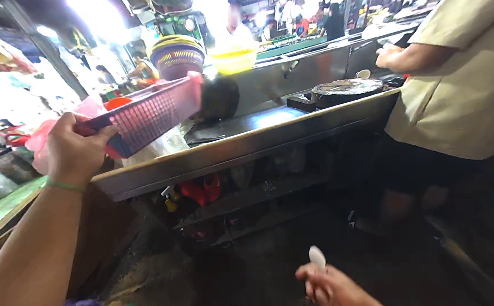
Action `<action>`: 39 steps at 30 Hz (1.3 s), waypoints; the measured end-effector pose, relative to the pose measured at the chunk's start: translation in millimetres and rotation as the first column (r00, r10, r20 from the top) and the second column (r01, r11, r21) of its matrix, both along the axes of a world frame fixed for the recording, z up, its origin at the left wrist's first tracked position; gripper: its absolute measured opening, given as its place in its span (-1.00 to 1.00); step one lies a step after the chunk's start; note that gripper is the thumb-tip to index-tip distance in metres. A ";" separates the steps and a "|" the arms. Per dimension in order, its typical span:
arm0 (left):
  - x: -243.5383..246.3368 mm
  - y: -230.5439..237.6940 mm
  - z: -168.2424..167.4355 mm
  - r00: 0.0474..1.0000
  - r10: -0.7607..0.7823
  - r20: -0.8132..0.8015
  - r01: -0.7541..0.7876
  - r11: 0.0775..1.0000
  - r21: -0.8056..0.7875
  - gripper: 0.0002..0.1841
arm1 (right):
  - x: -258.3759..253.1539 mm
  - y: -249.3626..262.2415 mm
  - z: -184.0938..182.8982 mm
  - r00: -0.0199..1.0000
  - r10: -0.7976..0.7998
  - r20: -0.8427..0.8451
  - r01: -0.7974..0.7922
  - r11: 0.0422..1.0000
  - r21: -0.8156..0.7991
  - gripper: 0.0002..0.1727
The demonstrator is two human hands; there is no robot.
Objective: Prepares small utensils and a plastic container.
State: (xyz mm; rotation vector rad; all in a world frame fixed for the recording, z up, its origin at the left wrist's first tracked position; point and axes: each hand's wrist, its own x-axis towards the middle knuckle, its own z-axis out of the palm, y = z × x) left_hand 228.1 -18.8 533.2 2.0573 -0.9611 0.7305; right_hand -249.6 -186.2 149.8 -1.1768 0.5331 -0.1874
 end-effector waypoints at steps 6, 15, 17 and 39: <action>-108.1 94.1 -60.2 0.938 -0.347 -0.001 0.347 0.937 0.044 -0.52 | 1.5 -76.4 119.1 0.973 -0.168 0.159 0.181 0.981 -0.067 -0.14; -209.8 101.8 -176.7 0.544 -0.806 -0.233 0.839 0.529 0.130 -0.73 | -56.2 -75.5 130.4 0.964 -0.245 0.102 0.254 0.964 -0.086 -0.58; -214.9 102.7 -195.7 0.585 -0.775 -0.239 0.810 0.542 0.223 -0.75 | -72.8 -64.1 102.4 0.958 -0.271 -0.089 0.254 0.953 -0.167 -0.81; -269.2 178.6 -372.4 0.721 0.188 -0.667 0.627 0.234 0.743 -0.49 | -35.1 35.7 7.5 0.707 -0.647 -0.287 0.595 0.763 -0.255 -0.94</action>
